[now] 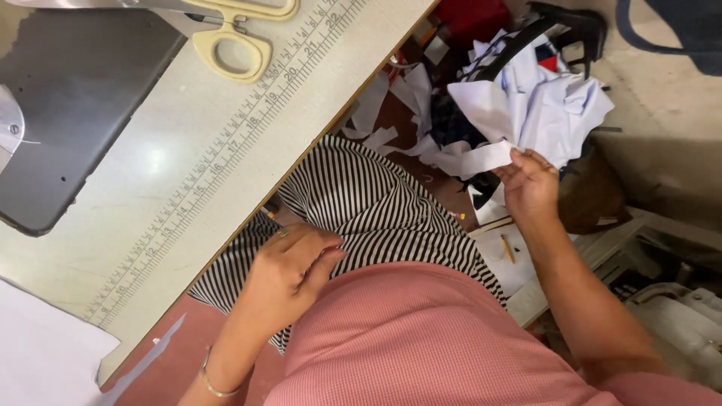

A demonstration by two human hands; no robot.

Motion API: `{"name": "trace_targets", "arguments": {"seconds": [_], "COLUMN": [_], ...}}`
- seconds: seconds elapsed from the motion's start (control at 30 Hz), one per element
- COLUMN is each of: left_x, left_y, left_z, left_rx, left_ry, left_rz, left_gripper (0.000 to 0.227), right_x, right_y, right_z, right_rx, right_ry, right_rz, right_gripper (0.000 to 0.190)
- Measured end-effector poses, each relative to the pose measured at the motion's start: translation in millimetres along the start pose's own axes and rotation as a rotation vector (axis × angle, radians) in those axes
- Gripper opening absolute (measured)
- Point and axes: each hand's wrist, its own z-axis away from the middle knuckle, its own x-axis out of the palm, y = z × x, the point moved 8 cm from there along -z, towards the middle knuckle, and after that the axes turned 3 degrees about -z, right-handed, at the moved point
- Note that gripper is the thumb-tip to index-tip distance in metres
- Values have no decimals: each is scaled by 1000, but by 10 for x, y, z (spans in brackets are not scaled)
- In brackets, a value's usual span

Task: Inspecting, smoothing, and cutting white fabric patterns on a sewing table next to a sewing machine.

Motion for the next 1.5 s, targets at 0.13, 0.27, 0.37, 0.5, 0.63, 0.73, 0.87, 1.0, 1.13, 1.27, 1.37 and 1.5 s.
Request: {"name": "trace_targets", "arguments": {"seconds": [0.13, 0.27, 0.37, 0.5, 0.63, 0.73, 0.87, 1.0, 1.13, 1.27, 1.37, 1.5], "left_x": [77, 339, 421, 136, -548, -1279, -1841, -2221, -2524, -2895, -3060, -3135], "left_y": [194, 183, 43, -34, 164, 436, 410, 91, -235, -617, -1026, -1307], "left_z": [-312, -662, -709, -435, -99, 141, 586, 930, 1176, 1282, 1202, 1054], "left_rx": [47, -10, -98, -167, -220, -92, 143, 8, -63, -87, -94, -223], "left_ry": [63, 52, -24, -68, 30, 278, 555, 903, 1093, 1143, 1139, 1097], "left_rz": [330, 507, 712, 849, 1024, 1353, 1369, 1266, 1211, 1085, 1121, 1097], "left_gripper": [21, 50, 52, 21, 3, 28, 42, 53, 56, 50, 35, 40], "right_x": [1310, 1826, 2099, 2647, 2998, 3186, 3554, 3838, 4209, 4600, 4841, 4988], "right_y": [-885, -859, -829, -1233, -1156, -1160, -1253, -1326, -1178, -1038, -936, -965], "right_z": [1140, 1698, 2175, 2786, 3016, 3206, 3352, 3275, 2997, 2716, 2587, 2610], "right_rx": [-75, -13, -63, -652, -524, -600, -944, -1489, -1814, -1833, -1712, -1424], "right_ry": [-244, -389, -440, -904, -1217, -1251, -1273, -1260, -1247, -1205, -1234, -1219], "right_rz": [-23, -97, -30, 425, 282, 684, 799, 900, 1028, 1313, 1544, 1630], "right_gripper": [7, 9, 7, 10, 42, 25, 14, 12, 22, 35, 55, 52]}}
